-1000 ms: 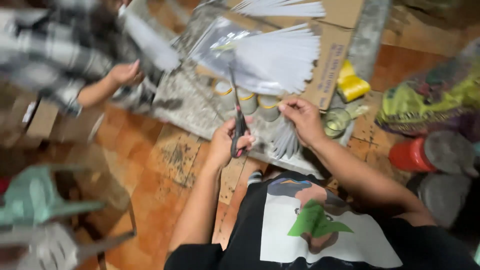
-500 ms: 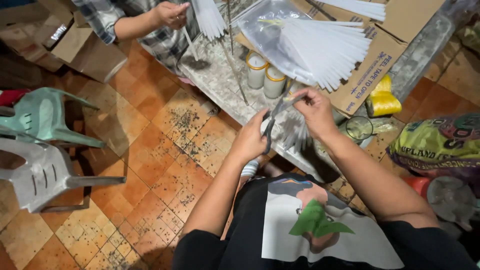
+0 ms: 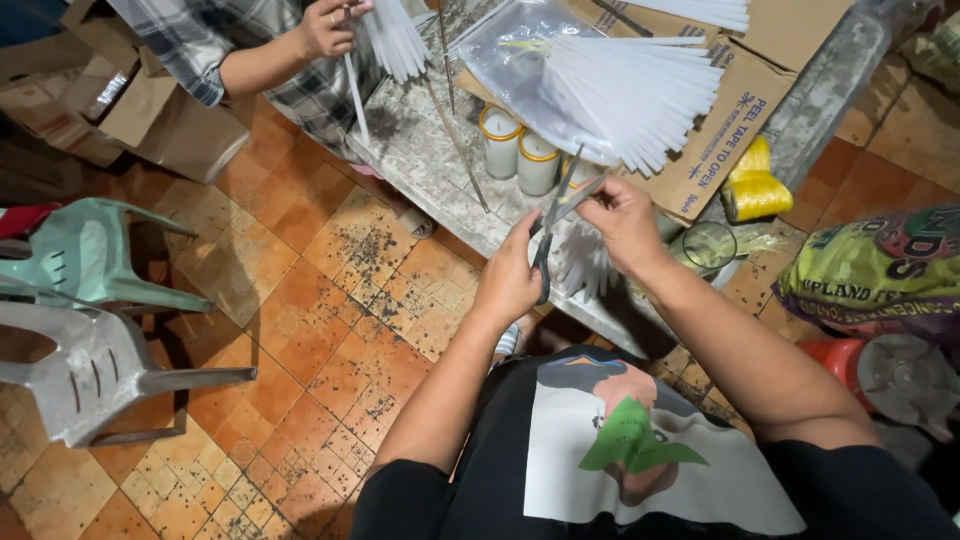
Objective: Tying thin strings or wires to white plastic sticks to assemble components, likely for fan frames or decorative items.
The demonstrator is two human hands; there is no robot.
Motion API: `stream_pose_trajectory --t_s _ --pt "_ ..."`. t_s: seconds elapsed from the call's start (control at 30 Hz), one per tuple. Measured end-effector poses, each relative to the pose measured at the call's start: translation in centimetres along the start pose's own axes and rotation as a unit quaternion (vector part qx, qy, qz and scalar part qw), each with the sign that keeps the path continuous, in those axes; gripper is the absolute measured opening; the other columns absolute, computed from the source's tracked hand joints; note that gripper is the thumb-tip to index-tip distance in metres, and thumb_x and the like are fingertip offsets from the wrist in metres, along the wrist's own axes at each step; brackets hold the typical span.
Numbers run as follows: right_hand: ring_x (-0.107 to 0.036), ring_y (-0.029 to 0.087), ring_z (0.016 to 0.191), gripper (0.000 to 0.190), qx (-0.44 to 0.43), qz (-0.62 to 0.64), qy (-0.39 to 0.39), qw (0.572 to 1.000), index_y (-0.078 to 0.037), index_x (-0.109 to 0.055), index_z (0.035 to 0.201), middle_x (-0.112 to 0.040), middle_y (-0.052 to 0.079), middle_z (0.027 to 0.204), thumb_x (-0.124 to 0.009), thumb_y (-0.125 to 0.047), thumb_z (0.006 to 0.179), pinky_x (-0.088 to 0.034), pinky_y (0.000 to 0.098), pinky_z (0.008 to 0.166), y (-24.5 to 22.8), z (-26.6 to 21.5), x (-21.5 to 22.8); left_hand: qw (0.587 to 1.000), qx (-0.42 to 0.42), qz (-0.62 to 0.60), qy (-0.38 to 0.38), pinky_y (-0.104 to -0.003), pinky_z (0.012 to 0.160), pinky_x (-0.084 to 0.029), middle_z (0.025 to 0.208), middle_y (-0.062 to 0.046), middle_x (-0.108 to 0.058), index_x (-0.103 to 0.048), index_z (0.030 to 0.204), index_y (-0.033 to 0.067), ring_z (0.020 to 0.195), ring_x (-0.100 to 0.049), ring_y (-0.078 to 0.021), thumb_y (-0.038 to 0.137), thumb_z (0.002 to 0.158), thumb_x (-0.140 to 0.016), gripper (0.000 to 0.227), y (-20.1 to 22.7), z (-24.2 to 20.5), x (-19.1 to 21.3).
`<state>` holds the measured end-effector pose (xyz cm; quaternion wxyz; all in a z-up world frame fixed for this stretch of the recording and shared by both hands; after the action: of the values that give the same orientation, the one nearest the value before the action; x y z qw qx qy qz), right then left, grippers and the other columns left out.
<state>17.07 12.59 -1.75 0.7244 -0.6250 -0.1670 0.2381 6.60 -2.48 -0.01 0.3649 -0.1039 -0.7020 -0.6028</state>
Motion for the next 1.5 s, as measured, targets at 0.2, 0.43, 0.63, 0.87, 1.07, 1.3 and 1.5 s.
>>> stream_pose_trajectory --t_s 0.2,0.43,0.63,0.87,1.07,1.3,1.5 --pt "-0.053 0.003 0.075 0.016 -0.014 0.000 0.005 1.000 -0.010 -0.070 0.091 -0.063 -0.006 0.079 -0.082 -0.003 0.084 -0.047 0.0208 0.072 1.0 0.0 0.7 0.995 0.088 0.007 0.037 -0.048 0.093 -0.058 0.108 -0.013 -0.076 -0.054 0.136 0.0301 0.108 -0.072 -0.0375 0.009 0.088 -0.062 0.053 -6.0 0.8 -4.9" --pt "-0.054 0.004 0.079 0.012 -0.008 -0.008 -0.021 1.000 -0.008 -0.077 0.096 -0.065 -0.003 0.080 -0.079 -0.002 0.085 -0.048 0.0202 0.076 -1.0 -0.4 0.6 0.979 0.023 -0.178 0.095 -0.058 0.095 -0.055 0.128 -0.026 -0.068 -0.041 0.141 0.0110 0.115 -0.066 -0.0478 0.020 0.080 -0.070 0.068 -4.2 -0.9 -3.2" --pt "-0.054 0.003 0.081 0.016 0.002 -0.012 -0.021 1.000 -0.007 -0.076 0.098 -0.063 -0.004 0.082 -0.077 -0.001 0.083 -0.048 0.0199 0.078 -0.5 0.5 0.9 0.999 0.041 -0.022 -0.008 -0.061 0.105 -0.049 0.132 -0.026 -0.063 -0.039 0.147 0.0166 0.122 -0.061 -0.0505 0.020 0.082 -0.060 0.068 -3.1 -0.1 -1.2" --pt "-0.053 0.003 0.078 0.017 0.008 -0.016 -0.062 0.998 -0.006 -0.076 0.099 -0.063 -0.004 0.080 -0.077 0.001 0.083 -0.046 0.0175 0.072 -0.9 0.8 0.9 0.996 0.027 0.067 -0.049 -0.058 0.100 -0.052 0.125 -0.024 -0.066 -0.040 0.150 0.0192 0.118 -0.064 -0.0476 0.007 0.088 -0.056 0.065 -4.5 1.0 -1.3" --pt "-0.051 0.003 0.074 0.014 0.005 -0.017 -0.059 0.998 -0.006 -0.076 0.096 -0.062 -0.004 0.077 -0.076 0.002 0.085 -0.044 0.0176 0.067 -1.0 1.0 1.4 0.998 0.039 -0.042 -0.007 -0.055 0.098 -0.054 0.122 -0.020 -0.070 -0.044 0.142 0.0265 0.117 -0.066 -0.0438 0.020 0.087 -0.062 0.058 -4.4 0.2 -2.1" --pt "-0.053 0.002 0.076 0.017 0.008 -0.005 -0.060 0.998 -0.006 -0.077 0.100 -0.066 -0.002 0.078 -0.081 -0.001 0.084 -0.045 0.0169 0.070 -0.7 1.1 1.7 0.998 0.006 -0.014 -0.061 -0.062 0.108 -0.046 0.145 -0.025 -0.056 -0.033 0.154 0.0191 0.130 -0.056 -0.0494 0.007 0.080 -0.055 0.078 -3.3 0.3 -1.5" --pt "-0.054 0.004 0.078 0.014 0.016 0.009 -0.046 0.999 -0.004 -0.073 0.095 -0.063 -0.001 0.081 -0.078 0.003 0.084 -0.046 0.0181 0.072 0.3 0.6 1.9 0.994 -0.006 -0.088 -0.058 -0.064 0.108 -0.043 0.138 -0.029 -0.060 -0.030 0.157 0.0178 0.128 -0.054 -0.0552 0.008 0.079 -0.056 0.083 -3.3 0.5 -1.5"
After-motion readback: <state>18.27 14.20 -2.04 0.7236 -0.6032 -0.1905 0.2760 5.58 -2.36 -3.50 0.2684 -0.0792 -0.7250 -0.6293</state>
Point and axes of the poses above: each hand's wrist, its own z-axis towards the middle knuckle, its own x-axis out of the back of the hand, y = z × x, the point moved 3 cm from there along z, towards the middle knuckle
